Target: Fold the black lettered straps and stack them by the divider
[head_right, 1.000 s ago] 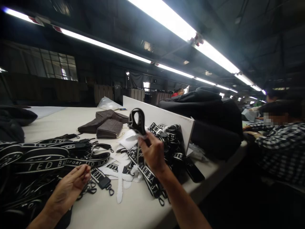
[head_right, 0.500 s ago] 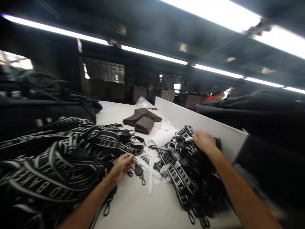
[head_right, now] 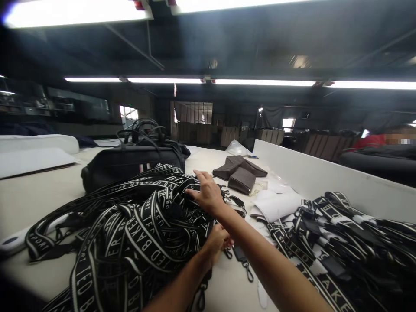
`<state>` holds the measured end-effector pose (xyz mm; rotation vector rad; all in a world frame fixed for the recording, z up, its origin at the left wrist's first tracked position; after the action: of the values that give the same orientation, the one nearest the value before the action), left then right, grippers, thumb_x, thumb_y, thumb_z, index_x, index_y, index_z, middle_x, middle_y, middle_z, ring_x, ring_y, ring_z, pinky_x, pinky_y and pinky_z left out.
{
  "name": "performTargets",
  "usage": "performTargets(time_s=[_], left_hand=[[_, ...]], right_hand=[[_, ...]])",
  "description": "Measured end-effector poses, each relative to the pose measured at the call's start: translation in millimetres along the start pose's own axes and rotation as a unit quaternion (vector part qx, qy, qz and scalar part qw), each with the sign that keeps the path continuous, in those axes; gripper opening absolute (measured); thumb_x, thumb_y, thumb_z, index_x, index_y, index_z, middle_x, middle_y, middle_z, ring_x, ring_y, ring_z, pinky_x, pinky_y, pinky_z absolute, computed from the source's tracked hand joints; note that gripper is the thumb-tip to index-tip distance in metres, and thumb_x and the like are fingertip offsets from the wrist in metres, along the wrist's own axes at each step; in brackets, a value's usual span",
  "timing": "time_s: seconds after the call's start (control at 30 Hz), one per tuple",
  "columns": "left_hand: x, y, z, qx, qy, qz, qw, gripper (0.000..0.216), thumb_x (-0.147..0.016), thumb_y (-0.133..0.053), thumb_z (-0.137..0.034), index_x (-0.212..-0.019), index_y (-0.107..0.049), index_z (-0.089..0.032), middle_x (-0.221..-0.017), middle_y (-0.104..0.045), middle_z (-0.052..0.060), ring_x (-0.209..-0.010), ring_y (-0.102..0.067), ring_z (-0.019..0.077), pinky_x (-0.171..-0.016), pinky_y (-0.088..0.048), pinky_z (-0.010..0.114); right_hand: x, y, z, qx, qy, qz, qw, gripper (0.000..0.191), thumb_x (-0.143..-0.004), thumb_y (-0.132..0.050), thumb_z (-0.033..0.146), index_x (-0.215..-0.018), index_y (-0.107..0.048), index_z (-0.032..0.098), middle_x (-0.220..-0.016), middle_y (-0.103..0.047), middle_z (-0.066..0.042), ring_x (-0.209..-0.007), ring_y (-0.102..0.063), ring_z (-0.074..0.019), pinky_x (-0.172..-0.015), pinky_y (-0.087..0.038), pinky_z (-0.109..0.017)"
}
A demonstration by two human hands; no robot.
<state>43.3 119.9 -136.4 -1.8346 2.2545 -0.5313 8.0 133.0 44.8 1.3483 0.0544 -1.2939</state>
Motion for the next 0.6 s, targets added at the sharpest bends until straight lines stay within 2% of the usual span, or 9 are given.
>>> performTargets(time_s=[0.03,0.1,0.17,0.23,0.33,0.47,0.6], left_hand=[[0,1,-1,0.003,-0.003,-0.004,1.000,0.026,-0.063,-0.072,-0.033,-0.073,-0.054,-0.016,-0.059,-0.055,-0.001,-0.047,-0.043,0.0073,-0.046,-0.029,0.020],[1,2,-2,0.008,-0.008,-0.006,1.000,0.024,-0.063,-0.071,-0.030,-0.074,-0.055,-0.015,-0.057,-0.053,-0.002,-0.047,-0.044,0.0073,-0.046,-0.030,0.020],[3,1,-5,0.013,-0.012,-0.004,1.000,0.024,-0.064,-0.071,-0.030,-0.073,-0.055,-0.015,-0.058,-0.053,-0.002,-0.046,-0.044,0.0068,-0.046,-0.030,0.020],[6,0,-8,0.019,-0.014,0.001,1.000,0.026,-0.065,-0.071,-0.033,-0.071,-0.054,-0.015,-0.060,-0.056,-0.001,-0.047,-0.044,0.0059,-0.046,-0.030,0.019],[10,-1,-13,0.031,-0.018,0.010,0.999,0.030,-0.064,-0.072,-0.037,-0.072,-0.056,-0.014,-0.063,-0.059,0.001,-0.049,-0.047,0.0057,-0.048,-0.032,0.018],[12,-2,-18,0.044,-0.021,0.022,0.999,0.034,-0.061,-0.076,-0.039,-0.072,-0.057,-0.014,-0.064,-0.060,0.001,-0.049,-0.047,0.0057,-0.049,-0.033,0.017],[10,3,-22,0.048,-0.027,0.013,0.998,0.033,-0.062,-0.077,-0.038,-0.072,-0.057,-0.014,-0.064,-0.059,0.000,-0.050,-0.048,0.0056,-0.050,-0.035,0.017]], right_hand=[[-9,-10,6,0.006,0.010,0.022,1.000,0.061,-0.079,-0.072,0.031,-0.135,-0.052,0.019,-0.131,-0.058,-0.013,-0.120,-0.054,-0.0262,-0.100,-0.043,-0.038],[-20,-22,12,0.012,0.010,0.072,0.997,0.051,-0.076,-0.074,0.026,-0.125,-0.061,0.017,-0.122,-0.064,-0.012,-0.113,-0.058,-0.0269,-0.097,-0.045,-0.038],[-24,-16,11,-0.021,-0.025,0.081,0.996,0.034,-0.074,-0.074,0.021,-0.107,-0.070,0.017,-0.104,-0.071,-0.009,-0.099,-0.064,-0.0248,-0.089,-0.048,-0.036],[-21,10,4,-0.117,-0.071,0.026,0.990,0.021,-0.074,-0.074,0.023,-0.093,-0.072,0.016,-0.087,-0.072,-0.006,-0.082,-0.066,-0.0205,-0.078,-0.050,-0.032],[-4,64,-6,-0.277,-0.106,-0.086,0.951,0.026,-0.076,-0.073,0.037,-0.088,-0.069,0.014,-0.074,-0.067,-0.002,-0.061,-0.060,-0.0133,-0.059,-0.048,-0.026],[33,116,-10,-0.350,-0.130,-0.186,0.909,0.030,-0.075,-0.074,0.042,-0.079,-0.067,0.014,-0.061,-0.055,0.003,-0.046,-0.047,-0.0067,-0.043,-0.037,-0.021],[71,157,-5,-0.451,-0.170,-0.259,0.837,0.031,-0.070,-0.079,0.039,-0.069,-0.059,0.015,-0.058,-0.044,0.007,-0.041,-0.032,-0.0026,-0.036,-0.028,-0.018]])
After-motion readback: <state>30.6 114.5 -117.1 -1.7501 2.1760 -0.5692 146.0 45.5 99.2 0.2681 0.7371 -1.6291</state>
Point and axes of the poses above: each hand's wrist, its own x-axis away from the middle knuckle, its own y-axis out of the back of the hand, z = x × y, the point moved 6 cm from there along -x, towards the middle knuckle
